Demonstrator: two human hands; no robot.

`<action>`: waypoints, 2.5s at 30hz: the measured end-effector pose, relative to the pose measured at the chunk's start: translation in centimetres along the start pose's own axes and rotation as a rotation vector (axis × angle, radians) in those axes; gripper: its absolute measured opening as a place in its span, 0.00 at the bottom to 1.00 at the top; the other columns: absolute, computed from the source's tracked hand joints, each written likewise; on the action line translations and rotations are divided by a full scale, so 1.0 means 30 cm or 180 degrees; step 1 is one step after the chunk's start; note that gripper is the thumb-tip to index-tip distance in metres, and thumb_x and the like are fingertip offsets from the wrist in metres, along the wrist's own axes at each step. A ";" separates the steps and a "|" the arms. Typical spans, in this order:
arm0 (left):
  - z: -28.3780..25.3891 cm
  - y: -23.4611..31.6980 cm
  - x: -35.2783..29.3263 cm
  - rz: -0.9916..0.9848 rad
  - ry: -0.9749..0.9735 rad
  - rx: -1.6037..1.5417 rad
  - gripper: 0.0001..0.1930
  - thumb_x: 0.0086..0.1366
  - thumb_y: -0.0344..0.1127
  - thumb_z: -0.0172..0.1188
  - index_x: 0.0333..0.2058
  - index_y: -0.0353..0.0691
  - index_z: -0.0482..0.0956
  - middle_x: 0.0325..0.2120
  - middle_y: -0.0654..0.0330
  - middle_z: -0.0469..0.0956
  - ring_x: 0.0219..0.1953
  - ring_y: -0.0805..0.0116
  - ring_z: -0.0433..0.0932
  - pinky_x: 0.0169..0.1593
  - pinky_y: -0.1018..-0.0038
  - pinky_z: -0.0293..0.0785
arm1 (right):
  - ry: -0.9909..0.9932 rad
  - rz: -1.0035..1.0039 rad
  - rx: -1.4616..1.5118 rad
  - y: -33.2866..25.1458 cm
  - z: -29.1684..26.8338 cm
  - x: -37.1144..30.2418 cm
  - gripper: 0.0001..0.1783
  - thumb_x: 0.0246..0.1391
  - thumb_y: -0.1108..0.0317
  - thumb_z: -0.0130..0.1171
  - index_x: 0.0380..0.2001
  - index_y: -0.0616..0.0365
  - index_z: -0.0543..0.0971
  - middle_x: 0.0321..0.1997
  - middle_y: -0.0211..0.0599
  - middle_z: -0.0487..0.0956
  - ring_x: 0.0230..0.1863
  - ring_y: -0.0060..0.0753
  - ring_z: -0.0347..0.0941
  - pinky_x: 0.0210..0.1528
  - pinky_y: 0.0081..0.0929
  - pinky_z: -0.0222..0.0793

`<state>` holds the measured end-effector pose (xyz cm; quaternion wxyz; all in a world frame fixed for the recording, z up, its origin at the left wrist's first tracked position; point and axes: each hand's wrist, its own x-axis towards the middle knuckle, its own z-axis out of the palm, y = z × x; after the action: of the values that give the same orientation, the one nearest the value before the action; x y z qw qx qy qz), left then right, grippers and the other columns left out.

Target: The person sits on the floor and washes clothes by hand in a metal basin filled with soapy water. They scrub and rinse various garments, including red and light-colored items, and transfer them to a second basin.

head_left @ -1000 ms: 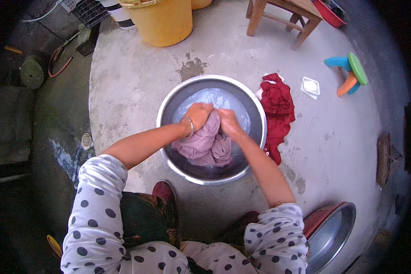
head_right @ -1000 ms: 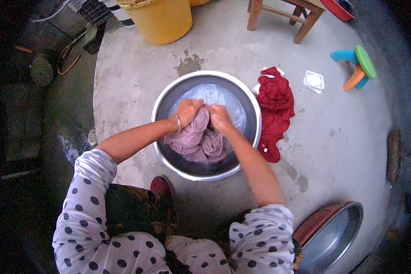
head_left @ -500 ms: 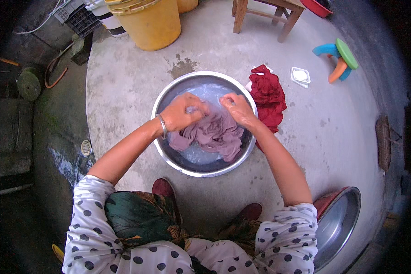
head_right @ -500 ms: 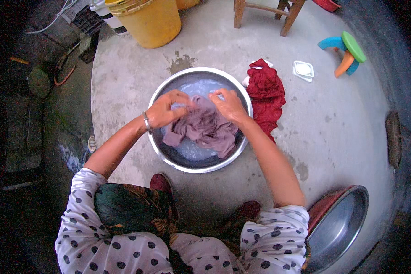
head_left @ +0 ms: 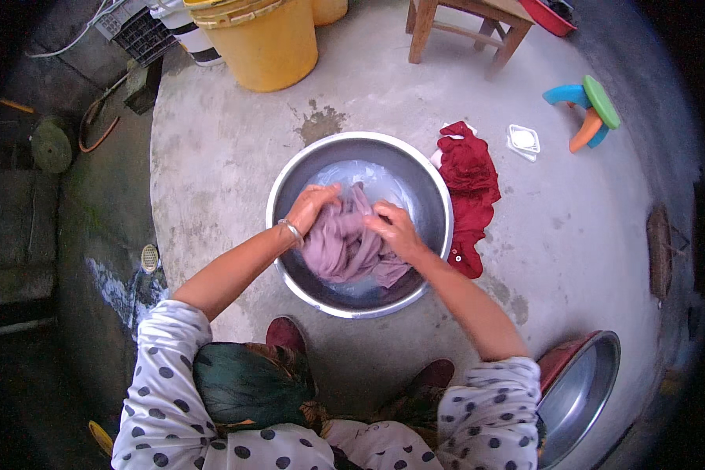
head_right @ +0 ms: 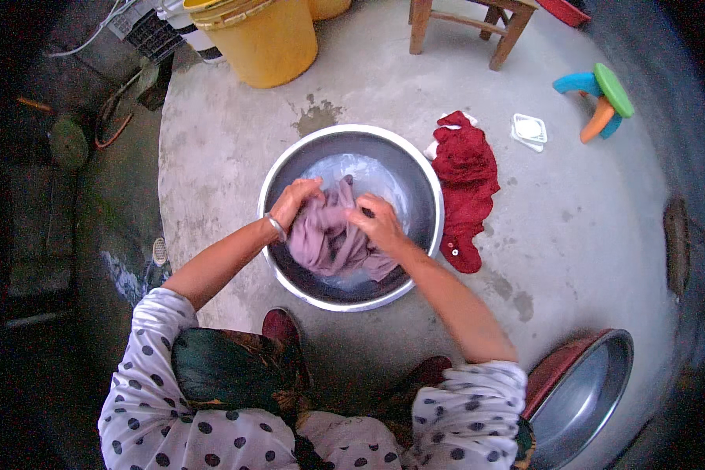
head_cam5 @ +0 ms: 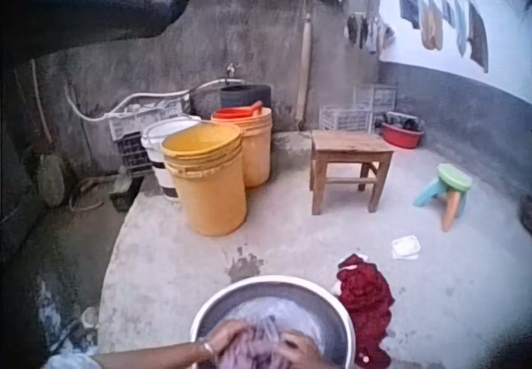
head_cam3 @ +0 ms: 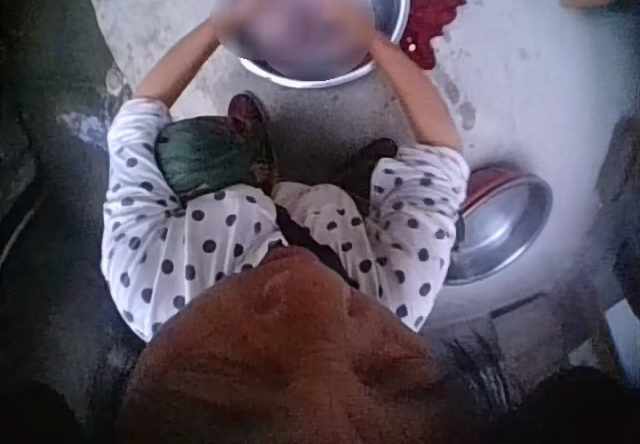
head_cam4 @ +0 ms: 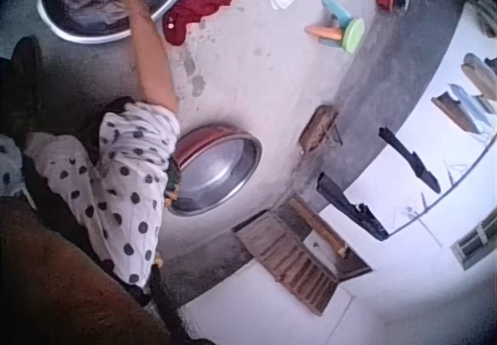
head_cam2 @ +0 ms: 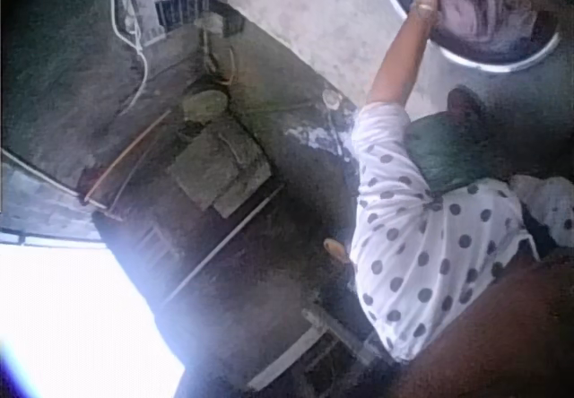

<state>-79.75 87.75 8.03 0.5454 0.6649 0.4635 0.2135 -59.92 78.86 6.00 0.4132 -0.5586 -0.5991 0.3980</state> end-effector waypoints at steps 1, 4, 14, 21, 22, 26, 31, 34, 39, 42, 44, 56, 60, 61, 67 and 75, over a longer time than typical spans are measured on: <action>-0.024 -0.042 0.005 0.1121 -0.0529 0.0270 0.21 0.58 0.49 0.50 0.19 0.37 0.76 0.31 0.56 0.72 0.37 0.67 0.69 0.45 0.73 0.63 | -0.0202 0.0298 0.0178 -0.039 -0.028 -0.012 0.20 0.45 0.59 0.57 0.40 0.59 0.71 0.34 0.46 0.74 0.39 0.40 0.71 0.42 0.33 0.63; 0.077 -0.080 -0.085 0.0005 -0.0573 0.0842 0.30 0.48 0.49 0.61 0.47 0.39 0.67 0.39 0.52 0.70 0.46 0.61 0.65 0.51 0.69 0.59 | -0.0122 0.0816 -0.0877 -0.010 -0.007 -0.031 0.29 0.49 0.54 0.51 0.53 0.54 0.63 0.53 0.53 0.63 0.50 0.47 0.63 0.49 0.40 0.59; 0.198 -0.187 -0.101 0.0692 -0.0858 0.3471 0.45 0.44 0.56 0.60 0.53 0.27 0.55 0.44 0.48 0.63 0.49 0.52 0.61 0.48 0.49 0.55 | -0.0368 0.0333 -0.3162 0.114 0.228 -0.067 0.32 0.47 0.58 0.49 0.57 0.55 0.59 0.63 0.49 0.51 0.56 0.60 0.52 0.47 0.63 0.51; 0.147 -0.224 0.062 0.0255 -0.1780 0.2547 0.29 0.48 0.47 0.59 0.42 0.29 0.65 0.35 0.45 0.73 0.37 0.48 0.74 0.42 0.60 0.68 | -0.1341 0.0431 -0.2881 0.148 0.142 0.085 0.23 0.48 0.59 0.47 0.46 0.59 0.68 0.52 0.47 0.66 0.49 0.52 0.64 0.41 0.46 0.64; 0.141 -0.233 0.095 0.0288 -0.1887 0.2446 0.29 0.48 0.47 0.59 0.43 0.30 0.65 0.34 0.44 0.74 0.37 0.48 0.74 0.41 0.62 0.69 | -0.1327 0.0455 -0.2814 0.153 0.126 0.110 0.21 0.49 0.59 0.47 0.44 0.59 0.69 0.49 0.47 0.68 0.47 0.51 0.66 0.40 0.43 0.65; 0.121 -0.429 0.232 0.0092 -0.2072 0.1318 0.27 0.49 0.49 0.60 0.42 0.35 0.69 0.35 0.45 0.76 0.39 0.52 0.76 0.43 0.67 0.70 | -0.1055 0.0707 -0.2170 0.263 0.169 0.165 0.17 0.50 0.57 0.46 0.35 0.60 0.72 0.31 0.47 0.74 0.33 0.46 0.70 0.35 0.39 0.66; 0.008 -0.208 0.283 0.0074 -0.1493 0.0611 0.25 0.52 0.51 0.61 0.42 0.38 0.74 0.35 0.56 0.76 0.42 0.69 0.71 0.48 0.75 0.66 | 0.0141 0.0867 0.0261 0.206 0.107 0.220 0.17 0.52 0.58 0.48 0.34 0.63 0.74 0.32 0.47 0.75 0.34 0.38 0.72 0.38 0.32 0.67; -0.045 -0.044 0.172 0.0277 -0.1542 -0.0760 0.20 0.53 0.42 0.62 0.43 0.38 0.74 0.34 0.61 0.76 0.42 0.73 0.71 0.48 0.79 0.65 | 0.0598 0.1308 0.1977 0.144 0.045 0.130 0.14 0.50 0.60 0.52 0.32 0.62 0.74 0.32 0.39 0.74 0.33 0.31 0.70 0.38 0.27 0.65; -0.125 0.025 0.076 0.0605 -0.1602 -0.1244 0.13 0.54 0.26 0.52 0.40 0.34 0.75 0.38 0.61 0.75 0.41 0.75 0.72 0.48 0.78 0.66 | -0.0153 -0.0159 -0.0341 -0.052 -0.106 0.046 0.08 0.44 0.67 0.56 0.25 0.61 0.72 0.33 0.37 0.72 0.37 0.30 0.66 0.43 0.27 0.62; -0.076 0.059 0.008 -0.0135 -0.1399 -0.2223 0.15 0.55 0.24 0.48 0.43 0.35 0.71 0.40 0.58 0.73 0.44 0.67 0.72 0.51 0.70 0.68 | 0.0938 -0.0614 -0.1651 -0.114 -0.123 0.013 0.12 0.32 0.73 0.56 0.26 0.59 0.71 0.34 0.43 0.70 0.43 0.46 0.65 0.48 0.36 0.60; -0.061 0.052 -0.014 -0.0531 -0.1148 -0.2765 0.18 0.53 0.22 0.47 0.44 0.36 0.70 0.41 0.56 0.72 0.44 0.64 0.72 0.51 0.68 0.68 | 0.1415 -0.0681 -0.1973 -0.224 -0.080 -0.013 0.18 0.35 0.68 0.59 0.34 0.60 0.71 0.39 0.47 0.69 0.46 0.49 0.64 0.49 0.37 0.60; -0.059 0.101 -0.122 0.1529 0.1063 0.0867 0.28 0.48 0.44 0.61 0.46 0.36 0.65 0.38 0.51 0.67 0.43 0.56 0.68 0.48 0.65 0.64 | 0.1133 0.0004 -0.0266 -0.107 0.213 -0.044 0.18 0.40 0.71 0.56 0.39 0.61 0.72 0.26 0.36 0.75 0.29 0.36 0.74 0.33 0.32 0.69; -0.015 0.164 -0.246 0.1783 0.0816 0.0578 0.29 0.50 0.48 0.62 0.45 0.36 0.65 0.40 0.49 0.67 0.45 0.54 0.66 0.51 0.63 0.61 | 0.1066 0.1267 0.2549 -0.199 0.114 0.040 0.15 0.45 0.68 0.57 0.39 0.58 0.74 0.29 0.29 0.74 0.27 0.23 0.69 0.28 0.21 0.66; 0.032 0.172 -0.260 0.1725 0.1098 0.0460 0.25 0.52 0.46 0.60 0.44 0.36 0.66 0.39 0.50 0.68 0.44 0.56 0.67 0.49 0.65 0.63 | 0.0834 0.1090 0.2700 -0.288 0.094 0.040 0.16 0.46 0.66 0.58 0.39 0.58 0.73 0.30 0.29 0.73 0.29 0.22 0.68 0.29 0.20 0.65; -0.109 0.173 -0.130 0.1043 -0.0049 -0.2025 0.14 0.50 0.21 0.41 0.35 0.35 0.71 0.31 0.62 0.73 0.35 0.76 0.71 0.40 0.78 0.68 | 0.0371 -0.0037 0.0566 -0.338 0.027 0.062 0.29 0.45 0.57 0.62 0.49 0.57 0.68 0.41 0.31 0.70 0.45 0.24 0.65 0.48 0.23 0.62; -0.149 0.294 -0.213 0.1305 0.0161 -0.2152 0.16 0.63 0.41 0.43 0.42 0.35 0.70 0.39 0.59 0.73 0.42 0.70 0.72 0.48 0.73 0.67 | 0.0523 -0.0825 -0.1447 -0.078 0.145 0.021 0.28 0.43 0.67 0.58 0.50 0.59 0.67 0.42 0.48 0.69 0.46 0.40 0.66 0.48 0.35 0.63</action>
<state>-82.96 84.89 18.99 0.6680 0.5212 0.2379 0.4748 -64.83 79.27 6.73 0.3719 -0.5861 -0.7040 0.1504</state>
